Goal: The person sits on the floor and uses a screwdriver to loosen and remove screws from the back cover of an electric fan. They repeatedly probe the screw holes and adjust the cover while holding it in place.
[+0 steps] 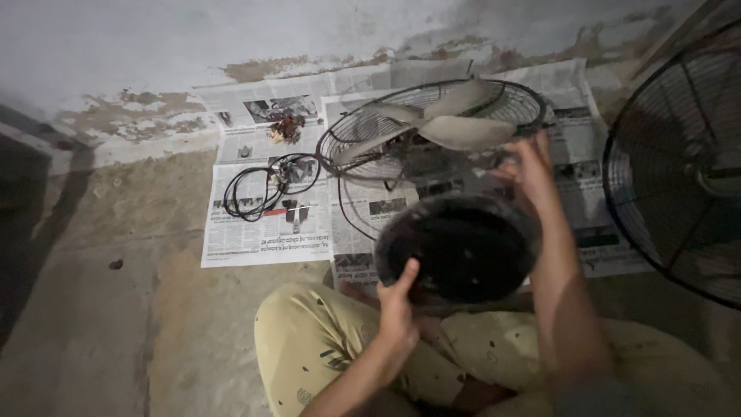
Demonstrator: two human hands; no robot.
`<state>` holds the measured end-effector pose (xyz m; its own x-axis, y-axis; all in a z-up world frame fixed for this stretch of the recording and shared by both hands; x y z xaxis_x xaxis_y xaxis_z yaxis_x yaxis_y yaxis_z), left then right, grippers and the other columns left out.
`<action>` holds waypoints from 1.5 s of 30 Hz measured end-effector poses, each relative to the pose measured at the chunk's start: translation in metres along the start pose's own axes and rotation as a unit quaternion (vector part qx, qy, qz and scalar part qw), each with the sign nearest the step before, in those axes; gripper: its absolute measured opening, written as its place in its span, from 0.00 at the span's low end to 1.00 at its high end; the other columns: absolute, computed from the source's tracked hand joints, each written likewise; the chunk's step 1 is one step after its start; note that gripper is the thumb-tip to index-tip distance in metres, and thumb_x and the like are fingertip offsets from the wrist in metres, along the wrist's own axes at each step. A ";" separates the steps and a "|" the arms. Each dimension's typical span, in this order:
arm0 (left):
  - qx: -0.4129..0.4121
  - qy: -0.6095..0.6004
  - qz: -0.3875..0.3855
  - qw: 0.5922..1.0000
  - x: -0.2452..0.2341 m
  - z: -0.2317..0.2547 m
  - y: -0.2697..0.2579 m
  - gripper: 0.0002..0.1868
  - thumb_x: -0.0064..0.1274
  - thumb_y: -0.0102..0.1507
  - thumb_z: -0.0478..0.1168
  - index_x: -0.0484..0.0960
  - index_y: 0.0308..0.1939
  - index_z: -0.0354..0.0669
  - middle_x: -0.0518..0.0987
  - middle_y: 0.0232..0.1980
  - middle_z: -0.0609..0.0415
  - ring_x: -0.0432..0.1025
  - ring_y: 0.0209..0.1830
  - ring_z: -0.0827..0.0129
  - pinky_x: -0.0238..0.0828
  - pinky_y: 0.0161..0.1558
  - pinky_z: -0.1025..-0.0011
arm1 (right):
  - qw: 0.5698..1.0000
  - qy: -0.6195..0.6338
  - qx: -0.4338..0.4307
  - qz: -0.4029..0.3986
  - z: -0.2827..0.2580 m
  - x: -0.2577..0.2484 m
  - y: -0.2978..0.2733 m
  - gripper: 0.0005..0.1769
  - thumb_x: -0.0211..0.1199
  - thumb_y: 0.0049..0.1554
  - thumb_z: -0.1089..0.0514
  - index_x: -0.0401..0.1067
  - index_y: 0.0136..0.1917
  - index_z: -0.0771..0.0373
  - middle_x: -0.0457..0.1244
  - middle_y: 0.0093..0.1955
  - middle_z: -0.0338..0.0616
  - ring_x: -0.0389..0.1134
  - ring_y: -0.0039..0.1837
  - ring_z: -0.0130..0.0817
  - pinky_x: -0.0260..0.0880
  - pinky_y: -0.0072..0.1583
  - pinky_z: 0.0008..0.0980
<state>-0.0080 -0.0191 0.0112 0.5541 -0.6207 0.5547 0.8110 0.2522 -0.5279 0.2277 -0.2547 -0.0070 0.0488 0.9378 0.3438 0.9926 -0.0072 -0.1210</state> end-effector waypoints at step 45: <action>0.243 0.088 -0.017 0.966 0.016 0.042 -0.005 0.38 0.72 0.53 0.33 0.72 0.65 0.37 0.79 0.58 0.51 0.73 0.57 0.65 0.69 0.60 0.69 | 0.982 -0.120 -0.126 0.077 0.007 0.070 -0.203 0.29 0.72 0.58 0.58 0.66 0.68 0.66 0.67 0.63 0.46 0.68 0.63 0.35 0.69 0.64 0.33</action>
<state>0.0050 0.0006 0.0500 0.5202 -0.7403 0.4259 0.8440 0.5219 -0.1238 0.0286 -0.1849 0.0352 0.2029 0.9734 0.1069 0.9730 -0.2127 0.0898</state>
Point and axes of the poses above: each hand's wrist, its own y-axis towards the middle knuckle, its own x-axis out of the palm, z = x × y, the point moved 1 cm from there along y, towards the middle knuckle
